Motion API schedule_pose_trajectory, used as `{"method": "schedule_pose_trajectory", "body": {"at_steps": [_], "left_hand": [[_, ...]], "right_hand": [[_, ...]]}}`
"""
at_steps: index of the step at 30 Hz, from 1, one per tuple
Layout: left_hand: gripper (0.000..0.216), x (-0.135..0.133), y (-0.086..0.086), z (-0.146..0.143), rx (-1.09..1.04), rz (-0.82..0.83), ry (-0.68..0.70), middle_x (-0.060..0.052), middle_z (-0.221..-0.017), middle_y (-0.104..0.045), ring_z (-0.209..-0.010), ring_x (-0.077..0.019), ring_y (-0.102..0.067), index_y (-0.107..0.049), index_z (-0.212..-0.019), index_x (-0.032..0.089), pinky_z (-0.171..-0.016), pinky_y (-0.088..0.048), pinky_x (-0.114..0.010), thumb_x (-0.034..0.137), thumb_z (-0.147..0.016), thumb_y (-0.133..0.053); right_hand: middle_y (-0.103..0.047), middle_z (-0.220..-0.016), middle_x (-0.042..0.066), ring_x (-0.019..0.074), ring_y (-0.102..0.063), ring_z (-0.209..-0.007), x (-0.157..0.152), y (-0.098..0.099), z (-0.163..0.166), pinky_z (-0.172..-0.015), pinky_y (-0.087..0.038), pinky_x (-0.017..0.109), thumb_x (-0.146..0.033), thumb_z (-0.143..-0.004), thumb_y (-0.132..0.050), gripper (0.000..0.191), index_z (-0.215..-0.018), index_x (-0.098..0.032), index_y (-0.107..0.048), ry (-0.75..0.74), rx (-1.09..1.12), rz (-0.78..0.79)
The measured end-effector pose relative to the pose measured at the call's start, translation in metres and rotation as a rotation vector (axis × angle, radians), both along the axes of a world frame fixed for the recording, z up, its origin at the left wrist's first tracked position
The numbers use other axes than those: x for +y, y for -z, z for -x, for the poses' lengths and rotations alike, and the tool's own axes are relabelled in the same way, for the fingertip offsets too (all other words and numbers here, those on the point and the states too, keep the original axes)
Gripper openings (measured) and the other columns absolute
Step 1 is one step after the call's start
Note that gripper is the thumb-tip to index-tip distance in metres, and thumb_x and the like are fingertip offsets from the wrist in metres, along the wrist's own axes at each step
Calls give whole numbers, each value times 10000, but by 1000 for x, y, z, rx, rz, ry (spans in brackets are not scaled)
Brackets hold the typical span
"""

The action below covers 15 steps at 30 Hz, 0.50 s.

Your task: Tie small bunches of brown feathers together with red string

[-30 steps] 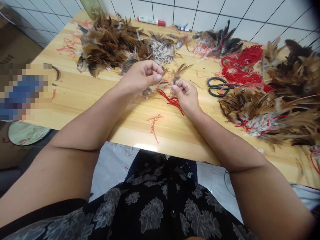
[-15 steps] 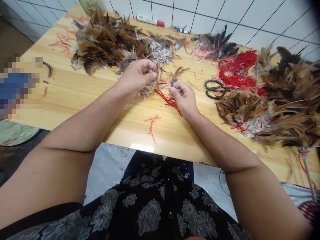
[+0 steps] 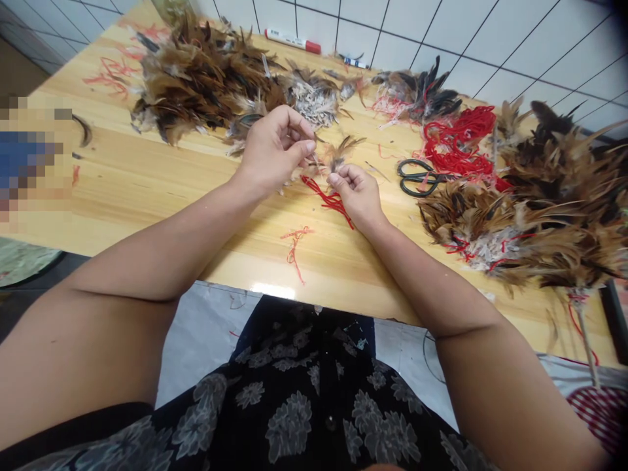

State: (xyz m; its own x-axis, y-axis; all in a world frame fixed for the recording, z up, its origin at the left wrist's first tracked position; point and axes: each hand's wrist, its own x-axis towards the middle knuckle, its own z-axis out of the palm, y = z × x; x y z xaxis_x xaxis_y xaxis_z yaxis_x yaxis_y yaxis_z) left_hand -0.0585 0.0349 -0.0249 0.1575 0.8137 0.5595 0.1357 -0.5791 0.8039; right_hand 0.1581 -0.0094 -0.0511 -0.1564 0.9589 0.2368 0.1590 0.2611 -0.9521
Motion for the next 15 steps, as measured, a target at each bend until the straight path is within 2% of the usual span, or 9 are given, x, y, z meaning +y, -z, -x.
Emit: {"method": "schedule_pose_trajectory", "body": {"at_steps": [4,6,10,15], "left_hand": [[257,-10,-1,-7,106,-17,-36,-24,-940,-695,-807,-204,-752,-712,-1099,233,-763,-671,-348,366,-1052,-927],[233,-13,-1,-8,170,-50,-49,-33,-985,-719,-859,-217,-772,-731,-1126,225,-850,-689,-380,358,-1069,-913],[294,-15,-1,-5,242,-117,-35,-32,-1047,-738,-936,-223,-791,-725,-1190,216,-1003,-693,-438,473,-1134,-857],[353,-14,-3,-1,310,-189,15,-26,-1096,-736,-991,-224,-794,-691,-1232,256,-1063,-679,-455,571,-1151,-828]], "right_hand": [[-523,-706,-42,128,-450,-702,1,-3,-2,-672,-366,295,-883,-896,-864,692,-808,-237,-634,-38,28,37],[-551,-716,-36,126,-463,-711,1,-5,-2,-681,-374,292,-912,-866,-867,719,-798,-232,-640,-58,57,49],[-590,-728,-34,124,-494,-727,0,-13,-2,-706,-414,294,-890,-816,-927,715,-788,-228,-658,-94,85,97],[-618,-752,-32,123,-527,-753,1,-15,-2,-760,-477,296,-823,-830,-961,677,-783,-221,-653,-131,99,95]]}}
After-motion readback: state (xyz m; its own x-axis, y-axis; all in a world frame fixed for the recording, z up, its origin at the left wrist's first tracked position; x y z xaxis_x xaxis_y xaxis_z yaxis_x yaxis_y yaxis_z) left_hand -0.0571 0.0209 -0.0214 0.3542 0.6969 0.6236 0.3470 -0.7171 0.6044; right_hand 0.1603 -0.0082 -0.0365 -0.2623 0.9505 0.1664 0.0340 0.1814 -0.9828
